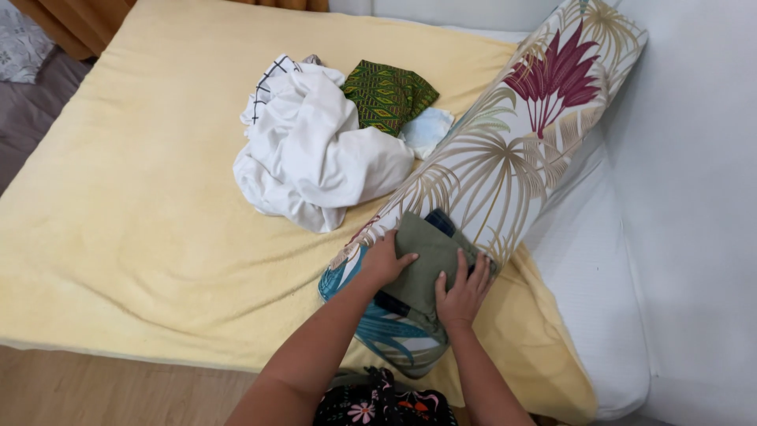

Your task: The person folds various clothing items, including a pink top, a black garment, and green shorts, on a bed. They then place the folded items into a wardrobe shelf. Finally, the person unfolds a white sheet on the bed.

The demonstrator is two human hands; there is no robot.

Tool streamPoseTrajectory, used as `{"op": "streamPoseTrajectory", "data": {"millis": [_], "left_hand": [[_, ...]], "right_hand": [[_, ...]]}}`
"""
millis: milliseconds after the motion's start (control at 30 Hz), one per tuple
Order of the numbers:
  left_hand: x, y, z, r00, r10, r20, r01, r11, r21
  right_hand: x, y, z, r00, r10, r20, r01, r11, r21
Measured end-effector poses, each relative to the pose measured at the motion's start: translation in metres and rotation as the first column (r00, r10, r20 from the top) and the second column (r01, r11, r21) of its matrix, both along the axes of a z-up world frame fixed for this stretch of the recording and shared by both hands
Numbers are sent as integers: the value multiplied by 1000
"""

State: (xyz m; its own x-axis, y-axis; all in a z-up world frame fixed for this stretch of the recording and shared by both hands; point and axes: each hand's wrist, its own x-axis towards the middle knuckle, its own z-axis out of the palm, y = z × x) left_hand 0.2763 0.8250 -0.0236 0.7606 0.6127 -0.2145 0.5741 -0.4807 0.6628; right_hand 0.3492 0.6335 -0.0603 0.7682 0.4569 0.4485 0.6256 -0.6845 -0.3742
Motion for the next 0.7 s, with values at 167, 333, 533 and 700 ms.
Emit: {"op": "streamPoseTrajectory", "data": {"millis": [167,333,533,700], "left_hand": [[-17,10,-6,988,84,132,-45,960,-277],[-19,14,-22,975,102,198,-22,929,-369],[-16,14,-27,967,115,227,-34,943,-331],[-10,17,-44,982,60,180,-22,979,-201]], "right_hand": [[-13,-6,8,993,-35,-116,67,954,292],[-9,-12,-40,918,-117,-380,265,892,367],[-13,-27,-14,800,-51,-598,297,899,321],[-4,-38,-39,481,292,-826,430,743,513]]}}
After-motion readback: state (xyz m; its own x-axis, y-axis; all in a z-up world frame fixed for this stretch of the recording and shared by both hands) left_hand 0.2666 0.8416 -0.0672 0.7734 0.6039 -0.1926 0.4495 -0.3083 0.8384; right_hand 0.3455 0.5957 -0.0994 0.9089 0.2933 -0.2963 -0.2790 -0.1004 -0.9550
